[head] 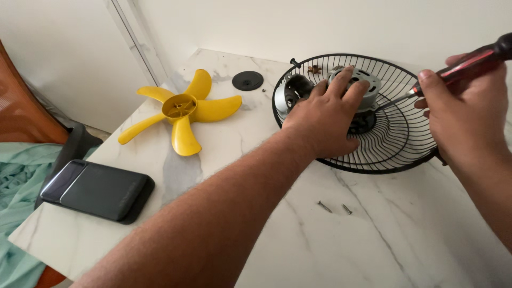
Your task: The person uses a screwdriver to loosen and remove screws from the motor housing of a disassembled table fan. The fan blades and front grille are already removed and placed on the table. The person continues unscrewing the motor housing throughout the clip.
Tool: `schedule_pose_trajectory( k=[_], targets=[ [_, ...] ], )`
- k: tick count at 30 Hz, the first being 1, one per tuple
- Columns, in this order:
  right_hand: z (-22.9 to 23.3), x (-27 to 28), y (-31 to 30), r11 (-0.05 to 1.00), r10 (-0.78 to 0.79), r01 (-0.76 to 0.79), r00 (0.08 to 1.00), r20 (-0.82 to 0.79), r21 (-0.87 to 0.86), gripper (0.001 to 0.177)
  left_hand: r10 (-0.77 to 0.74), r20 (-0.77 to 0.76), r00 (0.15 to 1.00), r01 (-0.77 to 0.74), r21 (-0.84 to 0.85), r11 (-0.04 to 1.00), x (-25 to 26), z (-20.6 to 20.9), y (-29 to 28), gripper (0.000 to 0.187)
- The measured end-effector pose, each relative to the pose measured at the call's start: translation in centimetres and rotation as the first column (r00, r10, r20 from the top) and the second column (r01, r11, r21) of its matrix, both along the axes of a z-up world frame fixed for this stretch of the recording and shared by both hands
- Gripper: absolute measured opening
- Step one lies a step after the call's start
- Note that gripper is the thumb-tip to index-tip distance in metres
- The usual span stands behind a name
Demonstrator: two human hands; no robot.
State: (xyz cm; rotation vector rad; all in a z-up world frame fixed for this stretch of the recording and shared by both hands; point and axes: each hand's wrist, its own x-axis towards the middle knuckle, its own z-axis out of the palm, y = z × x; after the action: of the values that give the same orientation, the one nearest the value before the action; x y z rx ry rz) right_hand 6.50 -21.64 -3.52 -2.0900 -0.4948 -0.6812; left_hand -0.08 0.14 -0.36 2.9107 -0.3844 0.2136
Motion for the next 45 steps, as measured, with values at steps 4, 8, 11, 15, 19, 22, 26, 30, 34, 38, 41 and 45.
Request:
schedule_pose_trajectory(
  k=[4,8,11,15,19,22,26,30,34,38,41,45],
  targets=[
    [0.0,0.0,0.0,1.0,0.013,-0.012,1.0,0.014,-0.019,0.04,-0.001,-0.003,1.0,0.001,-0.012,1.0,0.0,0.0,0.0,0.104],
    [0.3,-0.6,-0.1,0.999,0.042,-0.04,0.998,-0.051,0.03,0.041,0.002,0.0,1.0,-0.002,0.005,1.0,0.0,0.1,-0.1,0.103],
    [0.5,-0.8,0.0,0.999,0.035,-0.036,0.999,-0.037,-0.018,0.042,0.005,-0.009,1.0,-0.005,0.007,1.0,0.0,0.0,-0.1,0.102],
    [0.6,-0.7,0.1,0.998,0.055,-0.054,0.998,-0.043,0.021,0.038,-0.004,0.001,1.0,0.004,-0.021,1.0,0.0,-0.1,0.0,0.101],
    [0.5,-0.5,0.2,0.997,0.061,-0.056,0.995,-0.077,0.06,0.043,-0.023,0.006,1.0,0.023,-0.044,0.999,0.2,-0.3,0.3,0.102],
    [0.5,-0.6,0.4,0.999,0.032,-0.032,0.999,-0.019,-0.018,0.038,-0.032,-0.023,0.999,0.032,0.011,0.999,0.5,0.0,0.2,0.101],
    [0.6,-1.2,0.6,0.998,0.044,-0.04,0.996,-0.074,0.056,0.04,-0.05,-0.069,0.996,0.053,0.045,0.998,0.2,0.8,0.3,0.103],
    [0.8,-1.5,0.8,1.0,-0.014,0.014,0.997,-0.077,0.003,0.041,-0.011,-0.09,0.996,0.021,0.114,0.993,-0.7,1.3,0.2,0.102],
    [0.3,-1.0,0.6,1.0,-0.013,0.013,0.999,-0.039,0.009,0.037,0.015,-0.004,1.0,-0.014,0.132,0.991,-1.8,1.3,0.1,0.093],
    [-1.4,0.2,0.1,0.998,-0.002,0.004,1.0,-0.029,0.07,0.036,0.014,-0.052,0.999,-0.008,0.107,0.994,-2.8,1.3,0.6,0.091],
    [-2.4,1.4,0.1,0.997,0.009,-0.009,1.0,-0.004,0.082,0.031,-0.032,-0.041,0.999,0.036,0.102,0.994,-3.9,1.3,0.9,0.086],
    [-2.6,2.1,0.3,0.999,0.004,-0.003,1.0,-0.019,0.052,0.024,-0.044,-0.141,0.989,0.058,0.098,0.993,-5.2,1.1,1.2,0.058]
  ],
)
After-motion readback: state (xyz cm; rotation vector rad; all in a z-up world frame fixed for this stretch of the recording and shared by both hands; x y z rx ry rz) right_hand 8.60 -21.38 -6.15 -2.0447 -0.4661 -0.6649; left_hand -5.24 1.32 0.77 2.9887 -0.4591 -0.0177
